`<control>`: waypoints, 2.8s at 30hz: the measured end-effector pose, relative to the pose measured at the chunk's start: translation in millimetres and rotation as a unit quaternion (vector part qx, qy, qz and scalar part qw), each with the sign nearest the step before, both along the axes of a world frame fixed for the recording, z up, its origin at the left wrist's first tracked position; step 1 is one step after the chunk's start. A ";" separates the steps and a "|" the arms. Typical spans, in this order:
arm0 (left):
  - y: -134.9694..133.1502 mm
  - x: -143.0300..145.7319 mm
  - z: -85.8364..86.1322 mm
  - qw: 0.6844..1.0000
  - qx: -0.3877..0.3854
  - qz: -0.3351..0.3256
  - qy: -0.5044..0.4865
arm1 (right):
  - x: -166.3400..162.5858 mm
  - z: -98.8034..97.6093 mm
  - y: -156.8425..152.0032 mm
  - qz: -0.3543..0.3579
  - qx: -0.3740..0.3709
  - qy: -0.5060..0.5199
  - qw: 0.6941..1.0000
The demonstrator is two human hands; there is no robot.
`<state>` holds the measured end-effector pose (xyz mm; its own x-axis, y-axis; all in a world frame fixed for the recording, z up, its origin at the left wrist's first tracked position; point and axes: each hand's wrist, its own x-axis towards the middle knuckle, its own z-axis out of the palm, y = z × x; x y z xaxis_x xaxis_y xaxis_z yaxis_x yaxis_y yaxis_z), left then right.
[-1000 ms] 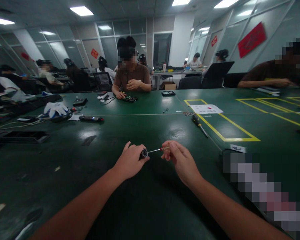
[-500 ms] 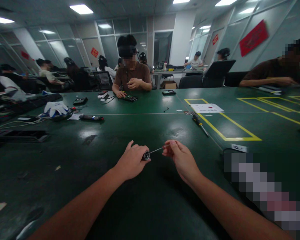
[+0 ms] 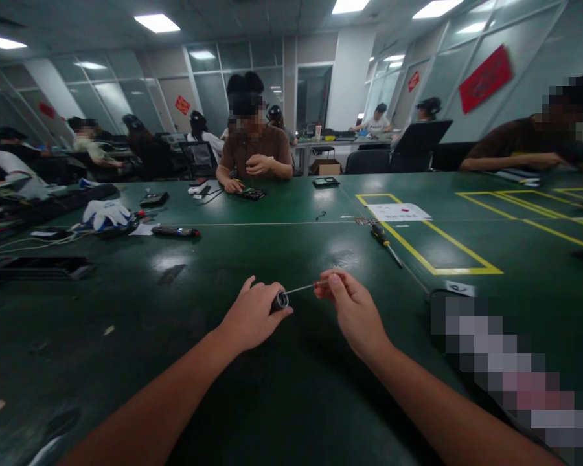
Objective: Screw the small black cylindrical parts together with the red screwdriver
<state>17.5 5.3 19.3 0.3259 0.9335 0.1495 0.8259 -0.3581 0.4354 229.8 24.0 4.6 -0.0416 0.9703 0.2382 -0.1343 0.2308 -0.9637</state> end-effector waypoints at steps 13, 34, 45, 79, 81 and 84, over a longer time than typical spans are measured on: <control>2.6 -2.0 -2.7 1.000 0.001 0.003 0.001 | 3.9 19.0 -21.9 0.006 0.129 -0.194 0.972; 1.4 -0.8 -0.5 1.000 0.007 0.023 -0.018 | 3.4 11.5 -11.3 -0.024 0.082 -0.143 0.986; 1.4 -1.0 0.6 0.999 -0.004 0.024 -0.031 | 2.6 9.9 -11.8 -0.006 0.075 -0.121 0.990; -1.3 0.0 2.1 0.999 0.012 -0.018 0.023 | 0.1 -1.6 3.2 0.025 -0.122 0.088 0.988; -0.1 -0.1 2.6 0.999 0.025 -0.019 0.022 | 2.3 -1.7 7.2 0.068 -0.208 0.143 0.965; 1.3 -0.9 2.2 1.000 0.019 -0.009 0.015 | 4.4 -0.9 9.7 0.054 -0.211 0.176 0.960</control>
<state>16.6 6.7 21.5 0.3468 0.9216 0.1746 0.8323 -0.3881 0.3959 234.2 33.7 3.7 -0.1370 0.9780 -0.1573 -0.4702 -0.2040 -0.8586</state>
